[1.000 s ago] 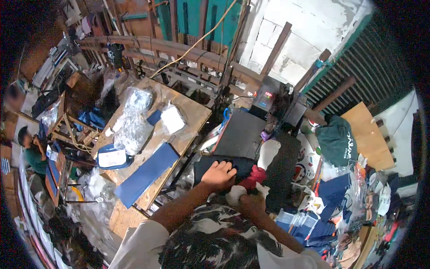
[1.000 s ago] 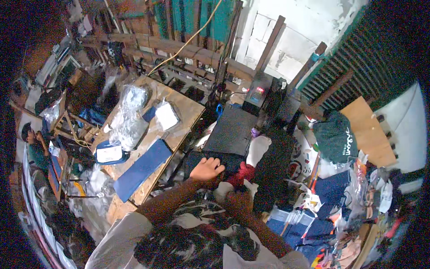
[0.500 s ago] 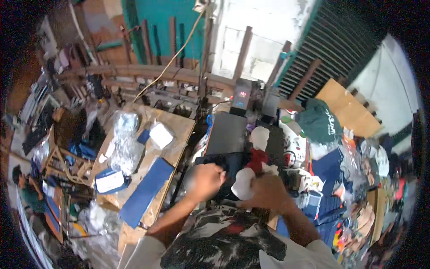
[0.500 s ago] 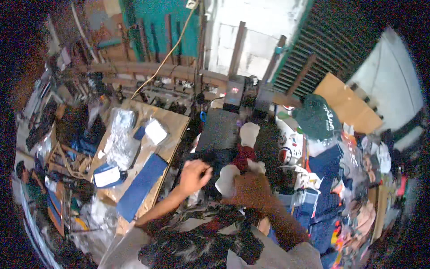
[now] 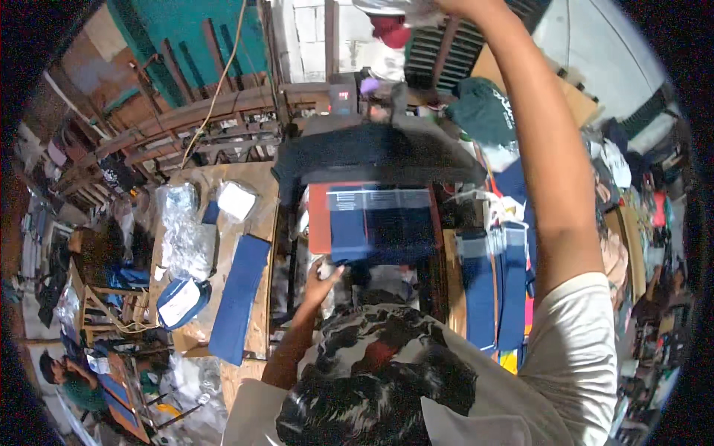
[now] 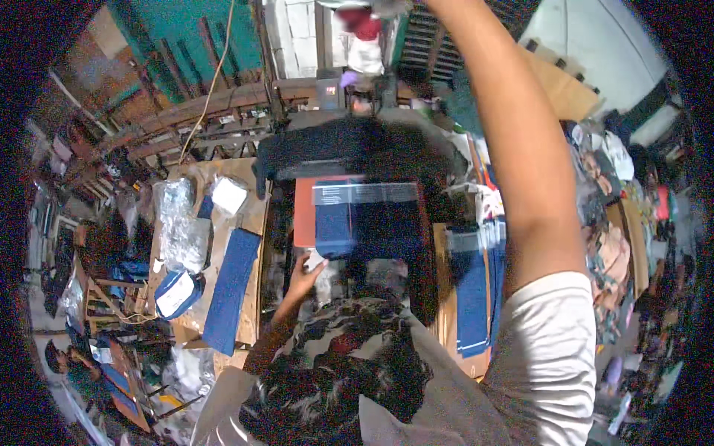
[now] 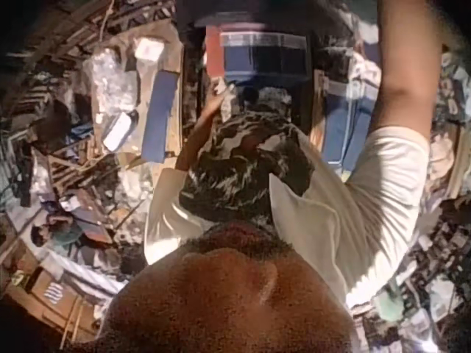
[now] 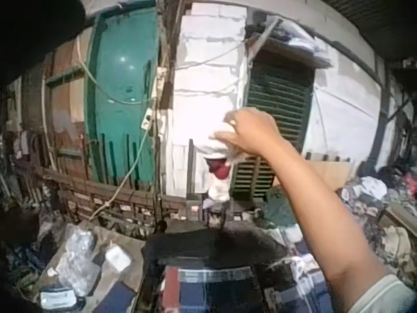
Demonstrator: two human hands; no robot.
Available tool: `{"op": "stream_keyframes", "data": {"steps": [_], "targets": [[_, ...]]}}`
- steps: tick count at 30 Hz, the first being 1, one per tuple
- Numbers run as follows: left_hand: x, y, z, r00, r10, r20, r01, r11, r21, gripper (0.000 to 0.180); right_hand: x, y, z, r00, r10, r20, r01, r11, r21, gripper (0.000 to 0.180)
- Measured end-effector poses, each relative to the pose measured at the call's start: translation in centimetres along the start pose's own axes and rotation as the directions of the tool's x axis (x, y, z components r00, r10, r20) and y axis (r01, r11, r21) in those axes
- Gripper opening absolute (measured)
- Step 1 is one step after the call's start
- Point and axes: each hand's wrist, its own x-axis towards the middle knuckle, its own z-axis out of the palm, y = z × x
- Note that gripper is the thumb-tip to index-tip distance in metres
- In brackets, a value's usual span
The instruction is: Using a heat press machine to apply labels and designs to pieces of fabric.
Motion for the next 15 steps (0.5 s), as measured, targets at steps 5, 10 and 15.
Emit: {"op": "stream_keyframes", "data": {"steps": [5, 10, 15], "targets": [[-1.3, 7.8, -0.1, 0.978, 0.053, 0.203, -0.026, 0.990, -0.136, 0.033, -0.8, -1.0, 0.1, 0.996, 0.059, -0.074, -0.059, 0.998, 0.000, 0.048], [0.2, 5.7, -1.6, 0.955, 0.216, 0.201, -0.187, 0.971, -0.151, 0.036, -5.2, -2.5, -1.7, 0.993, 0.027, -0.118, -0.007, 0.985, 0.174, 0.039], [1.6, 9.8, -3.0, 0.976, 0.114, 0.186, -0.015, 0.885, -0.465, 0.019, -11.2, -3.0, -3.2, 0.999, 0.028, -0.022, -0.019, 0.936, 0.351, 0.044]]}}
